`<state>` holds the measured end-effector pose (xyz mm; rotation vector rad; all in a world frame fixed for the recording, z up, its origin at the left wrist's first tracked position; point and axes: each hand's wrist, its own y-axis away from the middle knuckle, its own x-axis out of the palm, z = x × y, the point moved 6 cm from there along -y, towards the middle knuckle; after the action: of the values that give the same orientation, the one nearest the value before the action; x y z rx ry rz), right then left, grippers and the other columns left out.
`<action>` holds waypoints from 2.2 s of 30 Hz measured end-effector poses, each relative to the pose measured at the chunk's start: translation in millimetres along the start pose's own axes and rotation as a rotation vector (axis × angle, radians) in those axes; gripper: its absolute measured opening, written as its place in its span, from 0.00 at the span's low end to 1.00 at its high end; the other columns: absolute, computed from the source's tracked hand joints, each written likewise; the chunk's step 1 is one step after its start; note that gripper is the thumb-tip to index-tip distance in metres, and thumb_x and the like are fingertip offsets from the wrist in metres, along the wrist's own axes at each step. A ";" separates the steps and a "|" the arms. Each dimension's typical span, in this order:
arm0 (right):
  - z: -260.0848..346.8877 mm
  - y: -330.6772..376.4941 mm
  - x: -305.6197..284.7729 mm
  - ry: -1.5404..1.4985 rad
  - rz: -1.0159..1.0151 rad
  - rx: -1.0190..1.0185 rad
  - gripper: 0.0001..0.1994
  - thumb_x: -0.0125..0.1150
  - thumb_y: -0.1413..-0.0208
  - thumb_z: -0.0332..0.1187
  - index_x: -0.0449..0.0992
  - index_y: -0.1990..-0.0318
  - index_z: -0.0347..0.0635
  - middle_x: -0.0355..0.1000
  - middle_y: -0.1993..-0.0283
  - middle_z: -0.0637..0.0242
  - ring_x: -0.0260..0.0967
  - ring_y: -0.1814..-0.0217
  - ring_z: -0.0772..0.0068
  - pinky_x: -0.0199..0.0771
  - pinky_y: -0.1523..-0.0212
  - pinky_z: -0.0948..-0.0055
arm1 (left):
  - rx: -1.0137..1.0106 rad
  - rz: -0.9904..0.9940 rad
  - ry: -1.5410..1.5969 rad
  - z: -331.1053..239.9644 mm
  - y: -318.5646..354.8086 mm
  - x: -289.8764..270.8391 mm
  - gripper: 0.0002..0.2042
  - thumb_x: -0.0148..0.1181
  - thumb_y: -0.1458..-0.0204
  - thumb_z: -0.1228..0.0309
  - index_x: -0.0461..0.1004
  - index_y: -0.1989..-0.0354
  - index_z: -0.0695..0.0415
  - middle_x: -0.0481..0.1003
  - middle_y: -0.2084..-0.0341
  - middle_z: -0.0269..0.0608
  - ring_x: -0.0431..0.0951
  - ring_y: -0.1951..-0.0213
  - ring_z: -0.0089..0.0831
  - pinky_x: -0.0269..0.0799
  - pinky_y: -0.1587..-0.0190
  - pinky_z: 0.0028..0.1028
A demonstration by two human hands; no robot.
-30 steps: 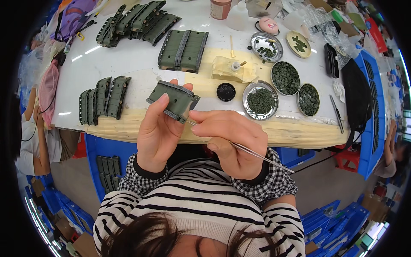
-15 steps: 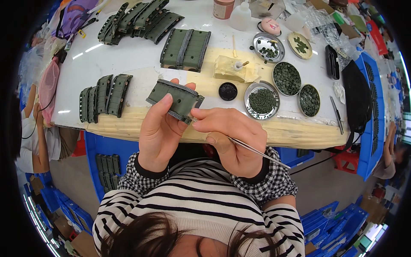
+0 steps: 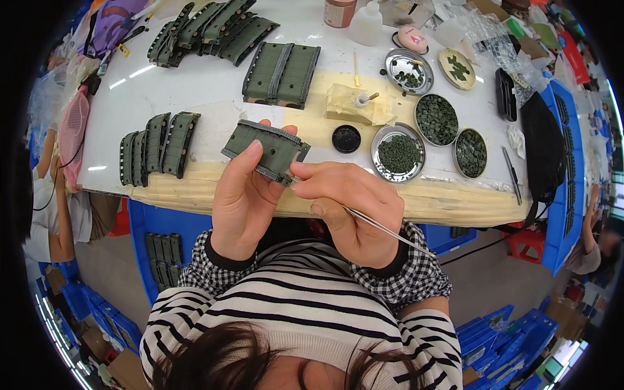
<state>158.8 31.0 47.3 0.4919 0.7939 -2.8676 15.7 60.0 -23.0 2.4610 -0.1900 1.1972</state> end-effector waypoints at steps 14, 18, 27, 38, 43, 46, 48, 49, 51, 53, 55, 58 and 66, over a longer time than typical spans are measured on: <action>4.6 -0.1 -0.9 0.015 0.042 -0.053 0.08 0.62 0.49 0.25 0.78 0.60 0.35 0.76 0.56 0.52 0.76 0.58 0.59 0.76 0.59 0.70 | -0.015 0.019 -0.005 -1.0 0.4 3.5 0.21 0.50 0.40 0.67 0.59 0.40 0.60 0.67 0.44 0.55 0.72 0.45 0.35 0.72 0.44 0.33; 5.6 -1.5 -1.6 0.015 0.048 -0.055 0.08 0.62 0.49 0.24 0.78 0.60 0.35 0.76 0.56 0.52 0.76 0.57 0.59 0.76 0.59 0.70 | -0.024 0.029 -0.011 -1.0 -0.1 3.3 0.21 0.50 0.40 0.67 0.59 0.40 0.60 0.67 0.44 0.55 0.72 0.45 0.35 0.71 0.44 0.34; 4.8 -2.4 -1.5 0.007 0.043 -0.021 0.08 0.60 0.48 0.23 0.78 0.60 0.35 0.76 0.57 0.52 0.76 0.58 0.59 0.76 0.60 0.70 | -0.006 0.038 0.008 0.7 -0.5 1.2 0.20 0.49 0.39 0.68 0.59 0.40 0.59 0.67 0.44 0.55 0.73 0.46 0.34 0.71 0.44 0.33; 3.8 -1.2 -4.4 -0.011 0.003 -0.039 0.09 0.59 0.43 0.31 0.77 0.60 0.34 0.77 0.57 0.52 0.76 0.59 0.60 0.75 0.58 0.70 | -0.015 0.071 0.008 2.1 -2.5 3.8 0.21 0.48 0.39 0.66 0.58 0.39 0.59 0.66 0.44 0.55 0.71 0.44 0.35 0.70 0.42 0.34; -6.0 11.9 -8.0 -0.237 -0.112 0.037 0.17 0.50 0.36 0.42 0.77 0.60 0.36 0.77 0.56 0.52 0.76 0.58 0.61 0.72 0.56 0.70 | -0.018 0.130 0.031 3.2 -4.1 4.3 0.26 0.46 0.37 0.58 0.54 0.35 0.58 0.66 0.44 0.55 0.72 0.45 0.34 0.74 0.46 0.30; 0.6 17.2 -10.4 -0.277 -0.161 -0.029 0.20 0.48 0.35 0.46 0.76 0.59 0.35 0.76 0.58 0.52 0.76 0.56 0.57 0.74 0.56 0.68 | -0.090 0.211 0.178 4.2 -6.9 7.1 0.32 0.43 0.38 0.48 0.50 0.32 0.57 0.68 0.45 0.54 0.75 0.48 0.31 0.79 0.56 0.21; 4.7 18.7 -8.6 -0.303 -0.152 -0.077 0.21 0.48 0.35 0.46 0.75 0.58 0.34 0.76 0.60 0.52 0.76 0.56 0.55 0.76 0.56 0.66 | -0.134 0.256 0.281 5.7 -9.9 8.2 0.35 0.41 0.40 0.43 0.50 0.33 0.57 0.70 0.48 0.52 0.77 0.51 0.28 0.79 0.61 0.18; 4.6 19.7 -6.3 -0.306 -0.128 -0.107 0.21 0.49 0.36 0.46 0.74 0.57 0.32 0.75 0.63 0.54 0.76 0.56 0.52 0.77 0.57 0.65 | -0.146 0.356 0.365 7.5 -12.0 5.4 0.33 0.41 0.39 0.45 0.52 0.34 0.56 0.71 0.49 0.52 0.76 0.50 0.29 0.79 0.57 0.20; 7.1 21.3 -1.9 -0.249 -0.095 -0.143 0.21 0.49 0.36 0.46 0.74 0.56 0.32 0.75 0.63 0.54 0.76 0.56 0.52 0.78 0.58 0.65 | -0.161 0.455 0.432 7.5 -11.9 7.2 0.30 0.40 0.38 0.47 0.54 0.35 0.55 0.71 0.49 0.52 0.75 0.48 0.29 0.79 0.56 0.19; 9.9 23.3 0.2 -0.200 -0.044 -0.178 0.18 0.54 0.38 0.43 0.74 0.54 0.33 0.74 0.61 0.54 0.76 0.54 0.52 0.78 0.58 0.64 | -0.164 0.459 0.453 4.5 -11.9 9.6 0.30 0.42 0.38 0.48 0.53 0.34 0.55 0.71 0.50 0.52 0.75 0.49 0.29 0.78 0.55 0.22; 16.2 21.3 1.8 -0.095 0.012 -0.234 0.18 0.57 0.40 0.41 0.73 0.53 0.33 0.74 0.59 0.54 0.75 0.52 0.51 0.78 0.57 0.64 | -0.150 0.467 0.432 3.0 -12.0 12.4 0.30 0.43 0.38 0.49 0.53 0.34 0.55 0.71 0.50 0.51 0.75 0.49 0.29 0.77 0.52 0.24; 27.2 19.5 3.4 0.034 0.075 -0.305 0.19 0.62 0.45 0.37 0.72 0.51 0.32 0.73 0.56 0.54 0.74 0.49 0.50 0.78 0.54 0.62 | -0.092 0.481 0.328 -0.4 -12.8 13.0 0.30 0.45 0.38 0.50 0.51 0.33 0.54 0.71 0.50 0.51 0.75 0.48 0.30 0.75 0.48 0.28; 30.8 18.3 8.2 0.024 0.051 -0.363 0.20 0.65 0.48 0.34 0.72 0.50 0.33 0.72 0.56 0.52 0.73 0.48 0.48 0.78 0.52 0.59 | -0.076 0.463 0.336 4.0 -12.6 12.9 0.34 0.47 0.41 0.46 0.49 0.32 0.52 0.72 0.50 0.48 0.76 0.50 0.30 0.76 0.50 0.27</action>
<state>146.4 -0.9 60.7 0.4898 1.2509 -2.5899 30.3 70.4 -18.8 2.1691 -0.7214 1.7328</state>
